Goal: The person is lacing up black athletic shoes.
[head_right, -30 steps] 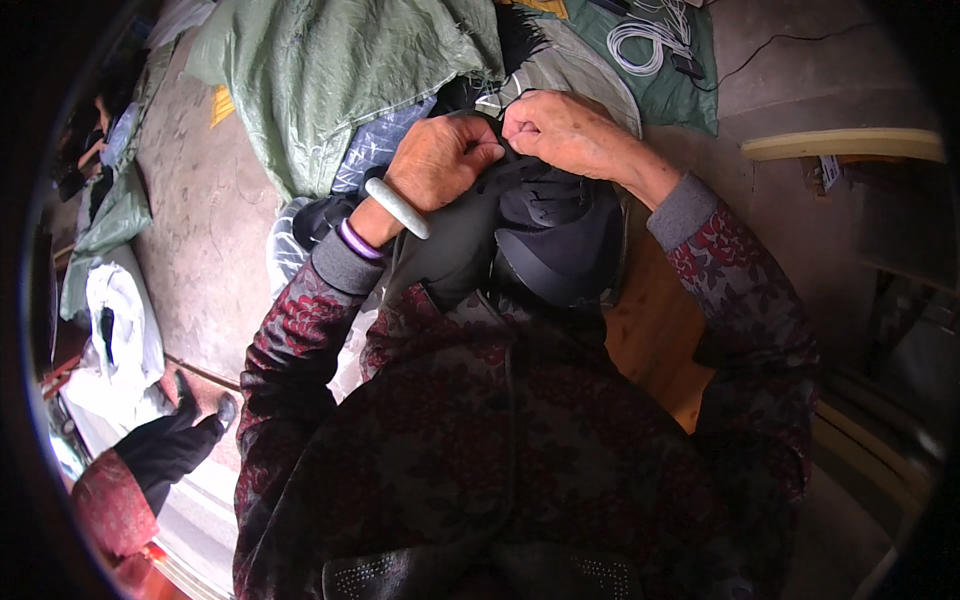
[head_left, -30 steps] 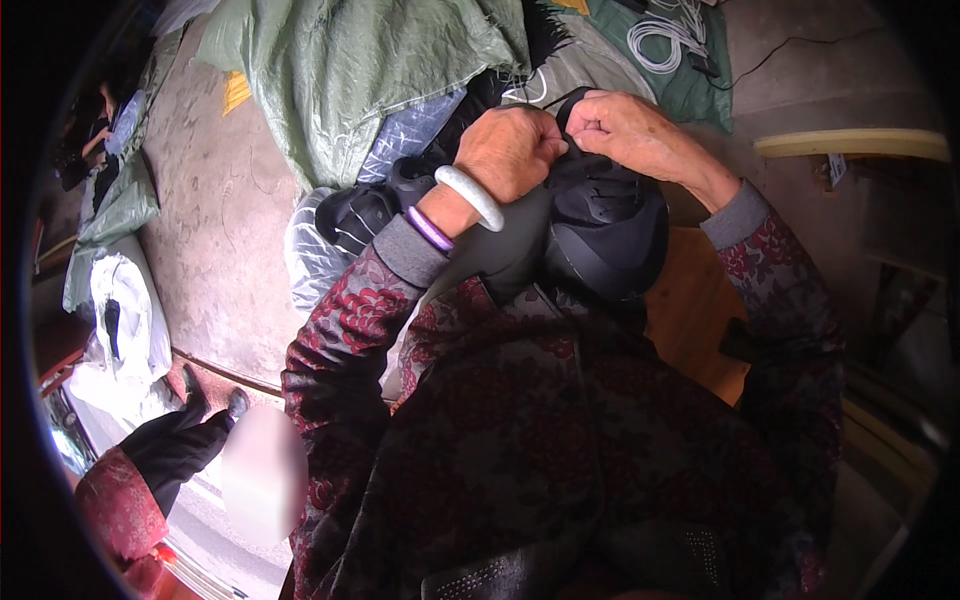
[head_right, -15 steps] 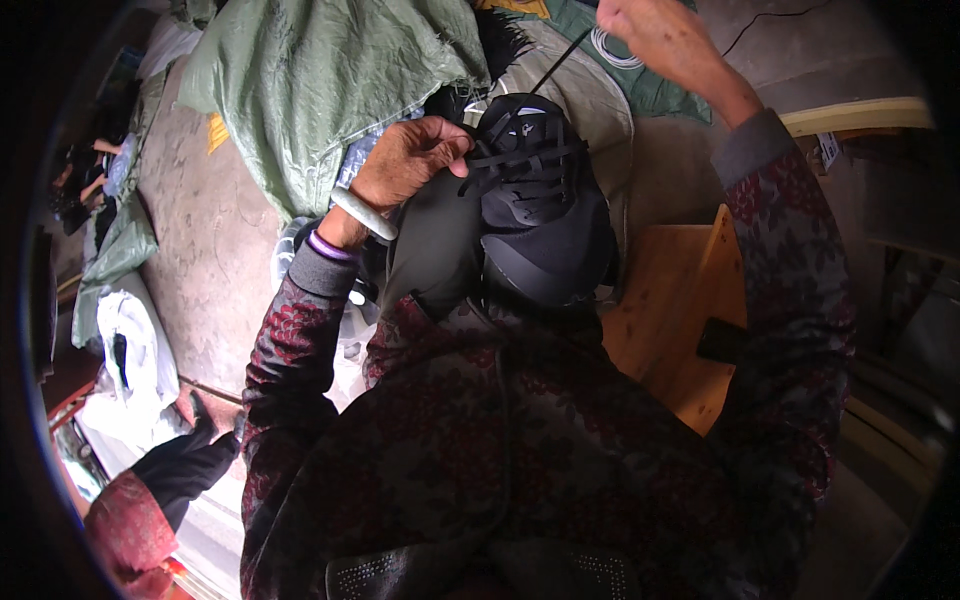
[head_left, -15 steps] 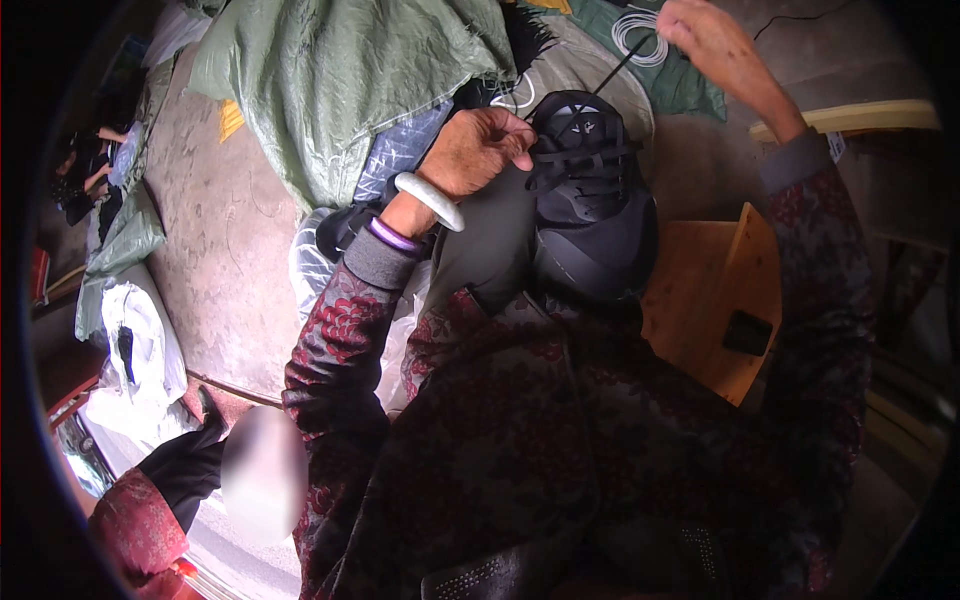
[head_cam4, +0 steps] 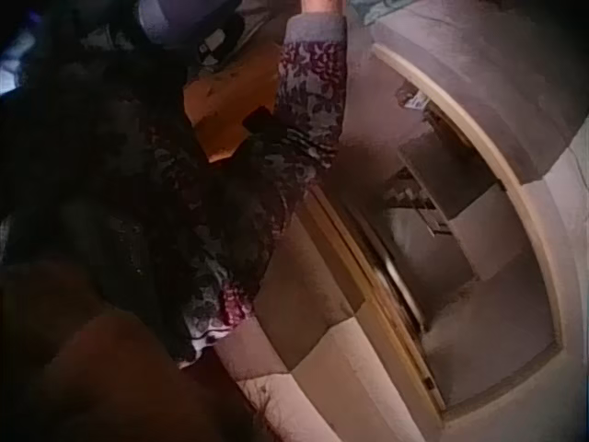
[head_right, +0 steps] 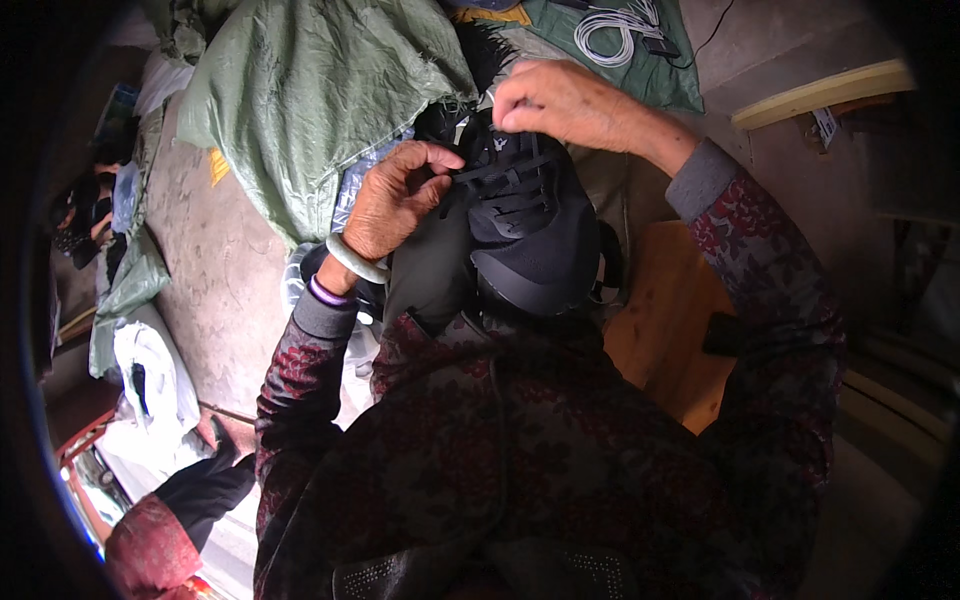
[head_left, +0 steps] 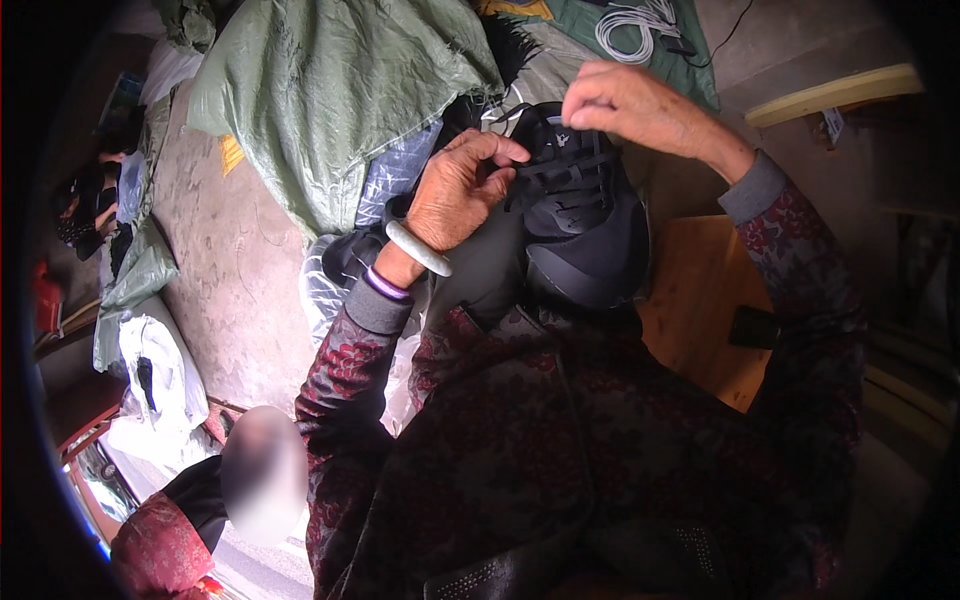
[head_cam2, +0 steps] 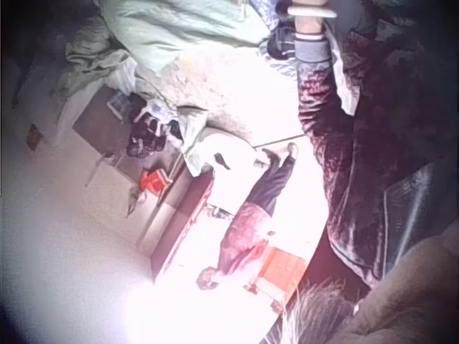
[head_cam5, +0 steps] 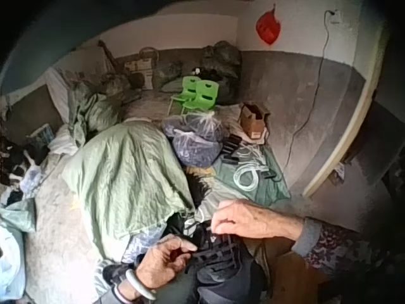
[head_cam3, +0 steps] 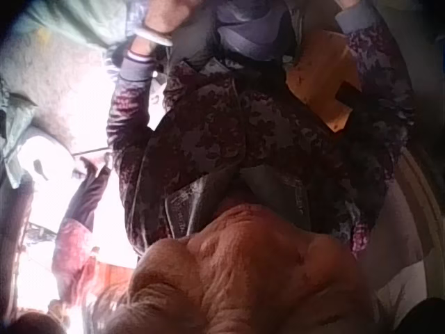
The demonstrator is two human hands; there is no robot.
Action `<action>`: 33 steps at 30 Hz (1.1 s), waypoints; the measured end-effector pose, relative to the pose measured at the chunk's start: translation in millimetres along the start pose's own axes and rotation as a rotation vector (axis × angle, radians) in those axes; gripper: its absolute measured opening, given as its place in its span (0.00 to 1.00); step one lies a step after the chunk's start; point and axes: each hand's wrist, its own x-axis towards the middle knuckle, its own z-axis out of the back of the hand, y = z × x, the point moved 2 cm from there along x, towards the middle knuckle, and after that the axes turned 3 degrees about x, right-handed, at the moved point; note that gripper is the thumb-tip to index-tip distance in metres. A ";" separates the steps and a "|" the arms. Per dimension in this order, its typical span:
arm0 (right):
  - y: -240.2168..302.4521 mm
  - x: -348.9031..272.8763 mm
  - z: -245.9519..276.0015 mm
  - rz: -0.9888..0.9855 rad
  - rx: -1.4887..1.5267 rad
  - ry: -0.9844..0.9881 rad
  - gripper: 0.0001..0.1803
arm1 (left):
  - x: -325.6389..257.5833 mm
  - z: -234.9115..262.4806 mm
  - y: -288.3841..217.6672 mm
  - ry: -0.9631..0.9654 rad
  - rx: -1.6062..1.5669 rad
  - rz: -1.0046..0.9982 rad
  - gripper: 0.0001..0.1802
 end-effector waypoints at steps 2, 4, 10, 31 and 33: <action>7.3 0.7 -10.8 0.032 0.027 0.047 0.07 | 0.3 -2.3 -1.2 0.054 -0.064 0.056 0.14; 12.4 3.5 -17.7 0.026 -0.034 0.067 0.07 | 2.1 1.4 -5.6 0.102 -0.025 0.053 0.14; 18.4 8.5 -19.9 0.016 -0.164 0.155 0.06 | 7.1 2.3 -10.7 0.168 0.033 0.058 0.12; 15.1 9.1 1.5 -0.075 -0.099 0.256 0.10 | 22.5 -9.8 -7.3 0.320 -0.097 0.209 0.07; 0.5 2.7 4.9 -0.136 -0.232 0.223 0.10 | 24.0 -11.0 -10.5 0.320 -0.134 0.182 0.09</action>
